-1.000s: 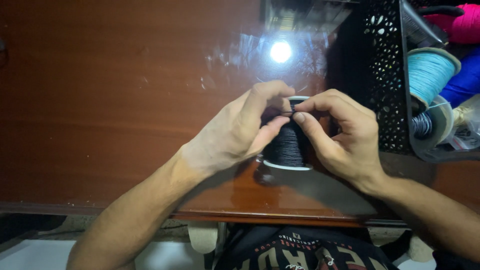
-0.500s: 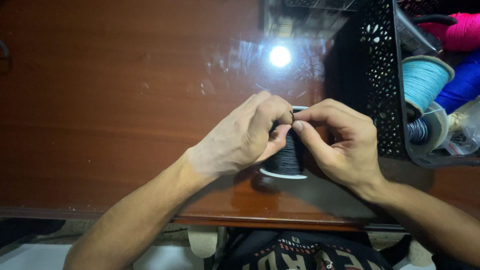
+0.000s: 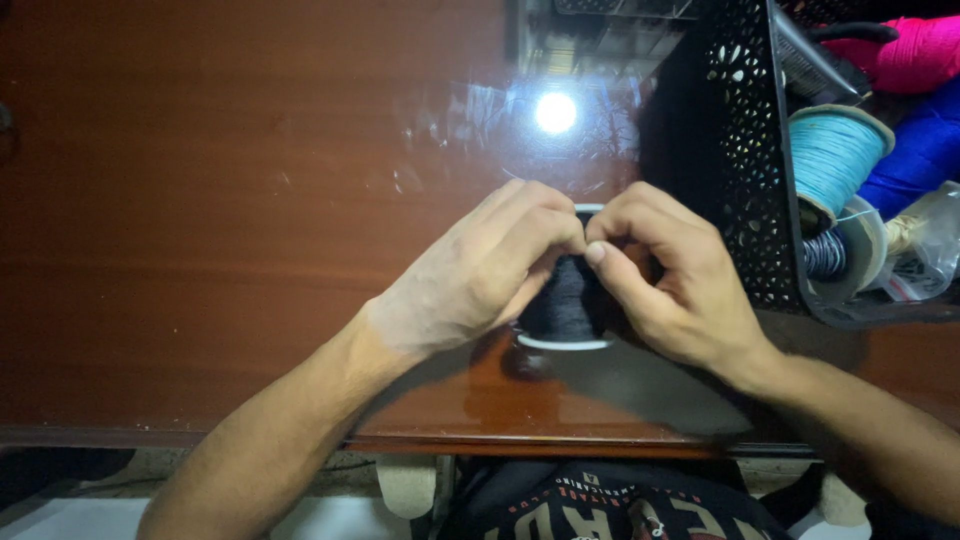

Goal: The recorder is handling, inspecting, and organizing various spools of cord and thread on a desk.

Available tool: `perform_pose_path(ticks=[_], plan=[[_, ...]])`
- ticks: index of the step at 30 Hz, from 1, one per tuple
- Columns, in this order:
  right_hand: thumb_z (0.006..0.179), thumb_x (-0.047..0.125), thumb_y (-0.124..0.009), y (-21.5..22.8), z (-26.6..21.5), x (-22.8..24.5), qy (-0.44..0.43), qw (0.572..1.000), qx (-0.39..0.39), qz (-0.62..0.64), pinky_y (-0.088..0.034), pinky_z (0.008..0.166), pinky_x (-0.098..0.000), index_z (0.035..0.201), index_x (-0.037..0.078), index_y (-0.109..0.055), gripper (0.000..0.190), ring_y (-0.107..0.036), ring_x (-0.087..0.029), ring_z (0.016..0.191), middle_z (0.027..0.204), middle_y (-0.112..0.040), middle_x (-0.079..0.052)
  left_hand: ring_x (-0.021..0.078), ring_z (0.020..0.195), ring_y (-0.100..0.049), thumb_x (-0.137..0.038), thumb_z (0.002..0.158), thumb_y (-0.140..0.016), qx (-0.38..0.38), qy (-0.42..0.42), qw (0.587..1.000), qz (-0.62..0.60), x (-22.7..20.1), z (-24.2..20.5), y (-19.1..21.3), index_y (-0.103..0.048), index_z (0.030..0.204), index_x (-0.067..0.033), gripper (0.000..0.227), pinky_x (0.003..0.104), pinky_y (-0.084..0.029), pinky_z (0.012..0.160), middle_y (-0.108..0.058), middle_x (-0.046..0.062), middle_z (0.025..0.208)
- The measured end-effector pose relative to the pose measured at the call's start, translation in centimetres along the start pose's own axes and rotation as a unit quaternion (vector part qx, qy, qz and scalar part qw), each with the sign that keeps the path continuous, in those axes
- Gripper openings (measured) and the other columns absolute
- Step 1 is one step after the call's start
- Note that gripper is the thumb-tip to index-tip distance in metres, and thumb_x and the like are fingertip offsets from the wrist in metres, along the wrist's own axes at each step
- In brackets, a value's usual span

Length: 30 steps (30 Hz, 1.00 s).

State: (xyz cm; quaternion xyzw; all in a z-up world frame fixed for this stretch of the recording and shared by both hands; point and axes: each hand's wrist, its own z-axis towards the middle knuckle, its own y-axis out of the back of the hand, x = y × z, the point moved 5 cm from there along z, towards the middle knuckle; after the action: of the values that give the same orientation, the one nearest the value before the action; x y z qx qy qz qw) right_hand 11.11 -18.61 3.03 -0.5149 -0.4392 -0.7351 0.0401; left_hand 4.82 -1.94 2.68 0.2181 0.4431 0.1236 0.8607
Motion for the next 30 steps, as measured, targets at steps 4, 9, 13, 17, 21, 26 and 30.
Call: perform_pose_path(ticks=[4, 9, 13, 17, 21, 26, 30], plan=[[0.098, 0.01, -0.064, -0.3, 0.2, -0.5, -0.013, 0.999, 0.035, 0.034, -0.043, 0.066, -0.0275, 0.101, 0.0, -0.067, 0.011, -0.052, -0.014, 0.078, 0.095, -0.057, -0.005, 0.026, 0.106, -0.062, 0.006, 0.094, -0.071, 0.001, -0.013, 1.0, 0.02, 0.1, -0.2, 0.7, -0.056, 0.116, -0.0034, 0.028, 0.036, -0.055, 0.094, -0.059, 0.011, 0.118], [0.101, 0.013, -0.061, -0.5, 0.3, -1.3, -0.052, 0.995, 0.067, 0.056, -0.046, 0.075, -0.0262, 0.107, 0.001, -0.065, 0.013, -0.053, -0.014, 0.087, 0.102, -0.055, -0.005, 0.0237, 0.106, -0.064, -0.001, 0.102, -0.07, 0.012, -0.039, 0.997, 0.059, -0.1, -0.3, 0.8, -0.061, 0.136, -0.0047, 0.035, 0.034, -0.055, 0.094, -0.064, 0.007, 0.119], [0.101, 0.014, -0.059, -0.8, 0.2, -1.7, -0.094, 0.988, 0.078, 0.098, -0.048, 0.079, -0.0272, 0.106, 0.001, -0.065, 0.015, -0.056, -0.013, 0.092, 0.105, -0.056, -0.005, 0.0256, 0.105, -0.063, -0.007, 0.1, -0.068, 0.04, -0.05, 0.991, 0.117, -0.7, -0.4, 0.9, -0.063, 0.139, -0.0047, 0.039, 0.036, -0.056, 0.092, -0.065, 0.009, 0.117], [0.102, 0.014, -0.061, -0.8, 0.2, -2.0, -0.099, 0.983, 0.095, 0.12, -0.048, 0.087, -0.0284, 0.101, 0.0, -0.067, 0.016, -0.055, -0.014, 0.097, 0.105, -0.056, -0.005, 0.0189, 0.103, -0.061, -0.008, 0.105, -0.07, 0.033, -0.156, 0.949, 0.274, -1.8, -0.3, 0.5, -0.071, 0.129, -0.0004, 0.025, 0.033, -0.053, 0.09, -0.061, 0.004, 0.11], [0.098, 0.014, -0.062, -0.4, 0.3, -2.2, -0.157, 0.967, 0.108, 0.171, -0.049, 0.089, -0.0273, 0.094, 0.0, -0.072, 0.018, -0.057, -0.013, 0.099, 0.105, -0.059, -0.004, 0.0165, 0.105, -0.058, -0.018, 0.101, -0.07, 0.04, -0.253, 0.891, 0.374, -2.1, -0.6, 0.1, -0.075, 0.105, -0.006, 0.014, 0.036, -0.048, 0.093, -0.063, -0.001, 0.116], [0.096, 0.01, -0.065, -0.7, -0.1, -2.7, -0.134, 0.962, 0.09, 0.221, -0.047, 0.091, -0.0266, 0.096, -0.002, -0.072, 0.014, -0.057, -0.013, 0.101, 0.106, -0.061, -0.006, 0.0154, 0.102, -0.056, -0.021, 0.1, -0.066, 0.066, -0.3, 0.855, 0.417, -2.7, -0.1, -0.2, -0.074, 0.102, -0.0078, 0.016, 0.035, -0.047, 0.093, -0.062, 0.0, 0.11], [0.097, 0.01, -0.063, -0.9, -0.3, -1.6, -0.106, 0.975, 0.082, 0.18, -0.048, 0.085, -0.0276, 0.098, -0.002, -0.065, 0.012, -0.056, -0.014, 0.098, 0.108, -0.057, -0.007, 0.0152, 0.097, -0.058, -0.023, 0.1, -0.065, 0.107, -0.268, 0.853, 0.435, -2.6, 0.1, -0.5, -0.073, 0.107, -0.0065, 0.019, 0.031, -0.046, 0.082, -0.057, -0.001, 0.096]])
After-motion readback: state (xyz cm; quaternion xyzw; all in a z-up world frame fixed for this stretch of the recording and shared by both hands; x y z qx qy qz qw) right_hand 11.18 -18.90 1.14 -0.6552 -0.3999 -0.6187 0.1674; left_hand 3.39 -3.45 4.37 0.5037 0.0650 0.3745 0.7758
